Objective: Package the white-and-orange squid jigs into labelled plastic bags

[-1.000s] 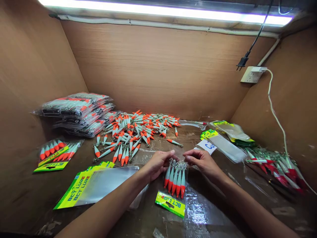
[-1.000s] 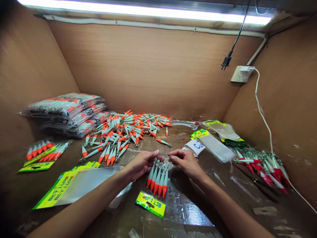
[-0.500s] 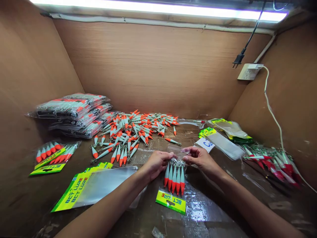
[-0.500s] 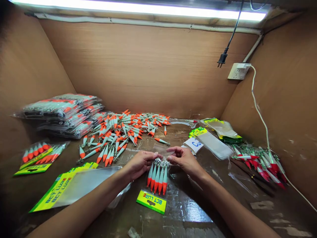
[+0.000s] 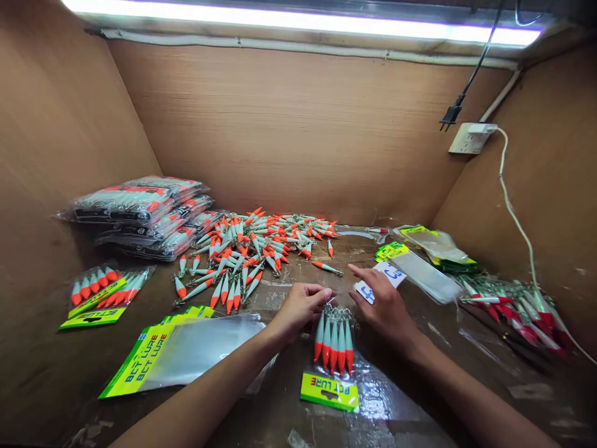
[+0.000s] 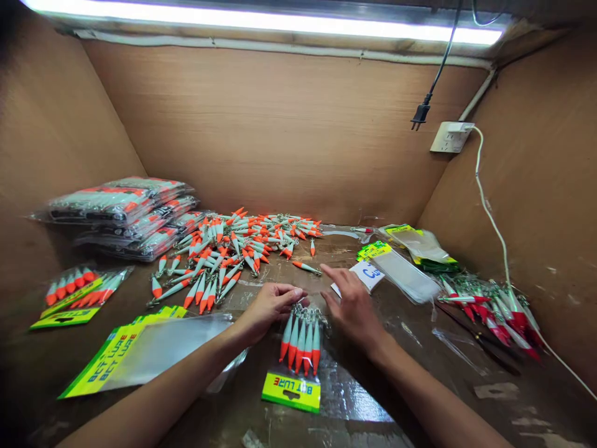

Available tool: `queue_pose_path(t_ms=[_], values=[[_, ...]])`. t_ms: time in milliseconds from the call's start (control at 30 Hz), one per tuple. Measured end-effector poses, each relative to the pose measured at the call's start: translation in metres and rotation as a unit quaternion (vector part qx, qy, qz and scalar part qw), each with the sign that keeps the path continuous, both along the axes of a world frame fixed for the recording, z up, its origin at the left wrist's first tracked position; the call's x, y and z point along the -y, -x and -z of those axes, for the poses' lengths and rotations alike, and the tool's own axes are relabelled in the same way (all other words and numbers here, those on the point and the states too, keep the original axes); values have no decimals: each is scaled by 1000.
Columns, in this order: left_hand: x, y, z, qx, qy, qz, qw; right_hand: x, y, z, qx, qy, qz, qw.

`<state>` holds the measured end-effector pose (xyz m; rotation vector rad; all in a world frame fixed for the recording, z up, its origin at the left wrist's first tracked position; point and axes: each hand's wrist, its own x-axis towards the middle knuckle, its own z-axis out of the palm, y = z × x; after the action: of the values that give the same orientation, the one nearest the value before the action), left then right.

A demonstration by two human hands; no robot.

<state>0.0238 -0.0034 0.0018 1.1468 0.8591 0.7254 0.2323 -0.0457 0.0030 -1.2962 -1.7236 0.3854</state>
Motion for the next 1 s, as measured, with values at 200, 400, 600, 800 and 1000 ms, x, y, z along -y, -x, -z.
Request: queue_pose_path(t_ms=[200,400,600,800,1000], values=[[9,-6,0,-98,-196,28,975,13,15,-7,186,-148,-18,971],[20,-6,-6,-172,-316,22,933,11,13,-9,242,-129,-33,961],[22,-7,-5,-221,-357,33,907,9,14,-7,333,-94,-7,938],[21,-12,-5,-150,-286,25,946,5,17,0,147,-39,57,987],[24,-14,-10,-21,-181,-84,980,-15,-15,-18,-179,13,113,977]])
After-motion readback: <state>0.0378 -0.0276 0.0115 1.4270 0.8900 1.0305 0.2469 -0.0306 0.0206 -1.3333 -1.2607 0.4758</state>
